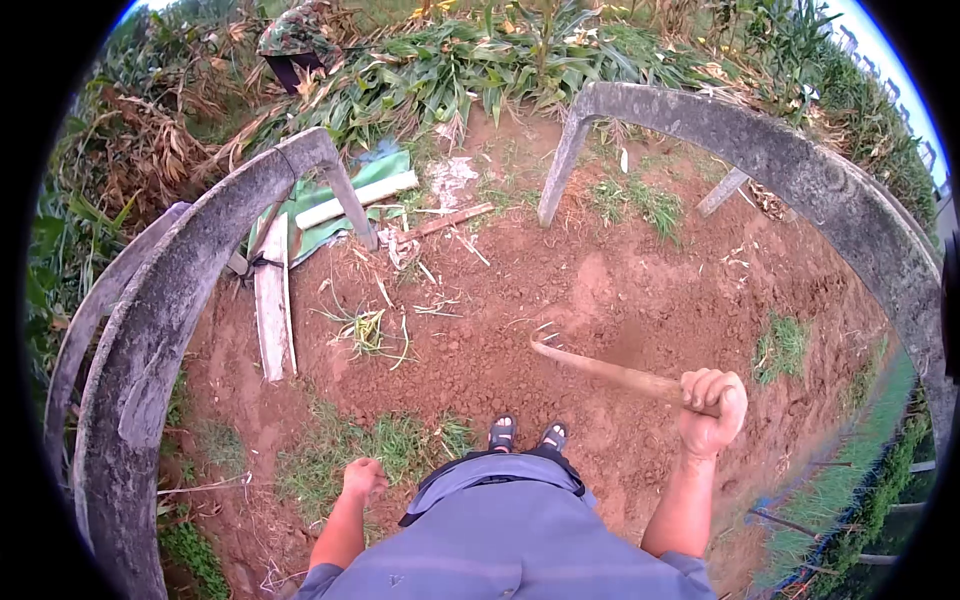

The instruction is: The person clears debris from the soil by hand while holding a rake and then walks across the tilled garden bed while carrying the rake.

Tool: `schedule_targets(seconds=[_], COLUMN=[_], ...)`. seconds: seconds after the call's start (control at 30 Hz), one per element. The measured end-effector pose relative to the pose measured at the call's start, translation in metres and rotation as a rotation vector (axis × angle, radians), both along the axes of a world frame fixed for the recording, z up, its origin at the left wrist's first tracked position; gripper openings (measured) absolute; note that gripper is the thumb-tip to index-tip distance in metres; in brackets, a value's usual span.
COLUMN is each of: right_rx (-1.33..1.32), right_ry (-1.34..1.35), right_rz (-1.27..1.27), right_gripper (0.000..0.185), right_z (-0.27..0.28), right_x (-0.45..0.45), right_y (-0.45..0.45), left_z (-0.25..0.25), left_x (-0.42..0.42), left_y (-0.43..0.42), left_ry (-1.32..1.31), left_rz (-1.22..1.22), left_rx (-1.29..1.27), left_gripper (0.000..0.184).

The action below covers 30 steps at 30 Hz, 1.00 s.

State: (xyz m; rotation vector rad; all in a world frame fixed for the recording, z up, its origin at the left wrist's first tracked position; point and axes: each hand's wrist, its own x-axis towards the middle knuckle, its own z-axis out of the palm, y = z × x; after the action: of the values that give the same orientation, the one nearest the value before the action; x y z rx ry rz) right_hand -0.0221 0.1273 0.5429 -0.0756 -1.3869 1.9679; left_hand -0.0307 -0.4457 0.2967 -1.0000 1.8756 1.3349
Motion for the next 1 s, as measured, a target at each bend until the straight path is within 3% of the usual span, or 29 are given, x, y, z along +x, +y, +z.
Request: schedule_targets(seconds=[0.07,0.1,0.27,0.37,0.47,0.6,0.67,0.73,0.77,0.9,1.0], right_rx=[0.061,0.002,0.172,0.211,0.084,0.061,0.048,0.091,-0.030,0.086,0.164], right_ry=[-0.160,-0.092,-0.274,-0.330,-0.207,-0.117,-0.203,-0.395,-0.262,-0.356,-0.367], right_rz=[-0.046,-0.039,0.130,0.105,0.070,-0.091,-0.100,-0.101,-0.064,-0.029,0.052], right_gripper=[0.023,0.021,0.018,0.017,0.017,0.027,0.026,0.025,0.024,0.024,0.023], right_z=[-0.077,-0.095,-0.080,-0.069,-0.015,0.044,0.017,-0.049,-0.071,-0.071,-0.068], right_x=[-0.020,-0.020,-0.030,-0.024,-0.010,-0.002,-0.006,-0.016,-0.013,-0.015,-0.021], right_y=[-0.009,-0.016,-0.055,-0.067,-0.066,-0.064,-0.054,-0.044,-0.044,-0.056,-0.072], left_z=[-0.002,-0.002,-0.017,-0.023,0.001,-0.005,-0.008,-0.005,-0.001,0.016,0.053], left_x=[-0.003,-0.002,0.004,-0.006,-0.017,-0.026,-0.030,-0.033,-0.036,-0.051,-0.069], left_y=[-0.001,-0.001,-0.002,0.007,0.025,0.024,0.021,0.027,0.031,0.057,0.109], left_ry=[0.033,0.021,0.038,0.031,0.063,0.082,0.044,0.044,0.044,0.054,0.234], left_rz=[0.018,0.036,0.065,0.033,0.016,0.024,-0.086,-0.076,-0.088,-0.130,-0.219], left_rx=[0.036,0.029,0.102,0.085,0.082,0.088,-0.017,0.002,0.027,0.048,0.187], left_gripper=[0.013,0.012,0.012,0.012,0.012,0.012,0.011,0.011,0.011,0.012,0.019])
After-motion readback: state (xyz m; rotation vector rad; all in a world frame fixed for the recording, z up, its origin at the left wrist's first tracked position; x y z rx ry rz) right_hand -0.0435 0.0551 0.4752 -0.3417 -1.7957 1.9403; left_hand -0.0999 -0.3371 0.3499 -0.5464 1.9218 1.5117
